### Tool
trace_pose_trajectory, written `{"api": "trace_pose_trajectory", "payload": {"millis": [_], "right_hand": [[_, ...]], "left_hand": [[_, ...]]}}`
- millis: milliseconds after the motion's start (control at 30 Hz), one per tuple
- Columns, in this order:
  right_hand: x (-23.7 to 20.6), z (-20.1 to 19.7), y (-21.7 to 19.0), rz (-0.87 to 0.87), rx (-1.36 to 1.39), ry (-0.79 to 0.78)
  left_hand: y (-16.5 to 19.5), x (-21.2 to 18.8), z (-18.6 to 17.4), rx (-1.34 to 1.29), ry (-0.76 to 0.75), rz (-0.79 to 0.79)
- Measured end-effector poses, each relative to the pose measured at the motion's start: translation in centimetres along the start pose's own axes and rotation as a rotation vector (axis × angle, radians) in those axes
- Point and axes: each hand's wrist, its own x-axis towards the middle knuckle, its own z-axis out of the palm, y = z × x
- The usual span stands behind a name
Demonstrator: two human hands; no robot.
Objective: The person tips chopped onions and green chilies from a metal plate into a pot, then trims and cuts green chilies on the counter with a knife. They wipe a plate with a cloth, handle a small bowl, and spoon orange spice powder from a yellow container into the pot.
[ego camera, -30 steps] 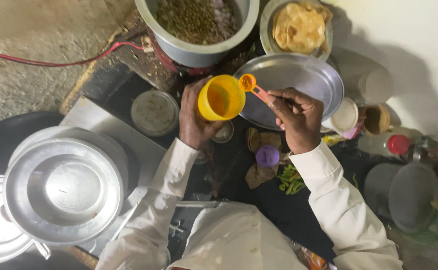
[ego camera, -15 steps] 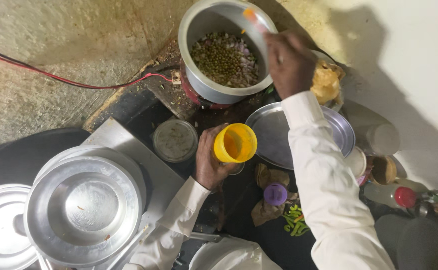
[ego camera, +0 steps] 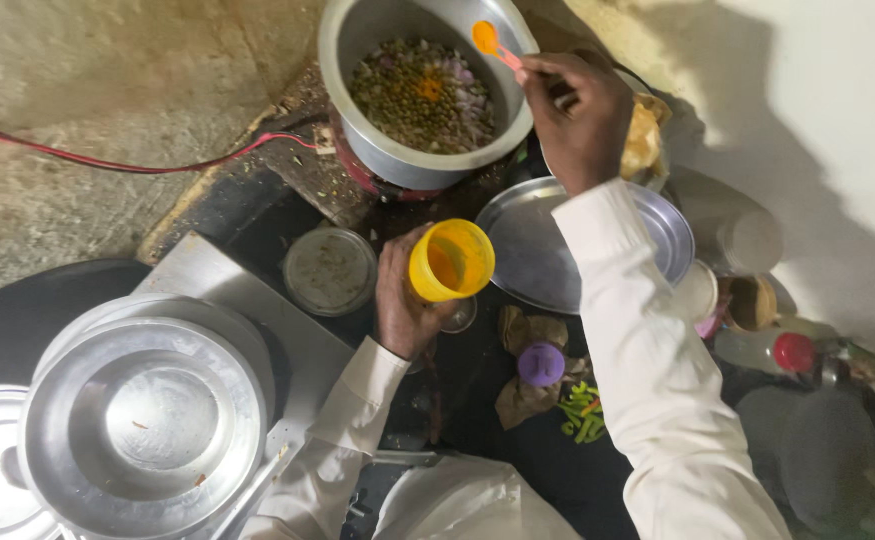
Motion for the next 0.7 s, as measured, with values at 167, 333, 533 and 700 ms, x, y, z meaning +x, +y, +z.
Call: {"api": "trace_pose_trajectory", "payload": {"millis": [167,333,533,700], "right_hand": [[-9.1,-7.8,-1.5,0.436,0.392,-0.15],[-15.7,-11.3,-5.5,0.486,0.3,-0.284],[-16.6,-11.2,-8.0,-0.119,-0.254,-0.547],[-15.9,-10.2,-8.5,-0.308,-0.322,-0.66]], "left_hand": [[-0.9,-1.2,1.2,0.058,-0.069,0.106],[-0.5,-2.4,2.7,0.098,-0.227,0.166],[1.7,-2.5,3.0,0.094,-0.401,0.211],[2.5,-1.9,2.6,0.099,-0.508,0.222]]}}
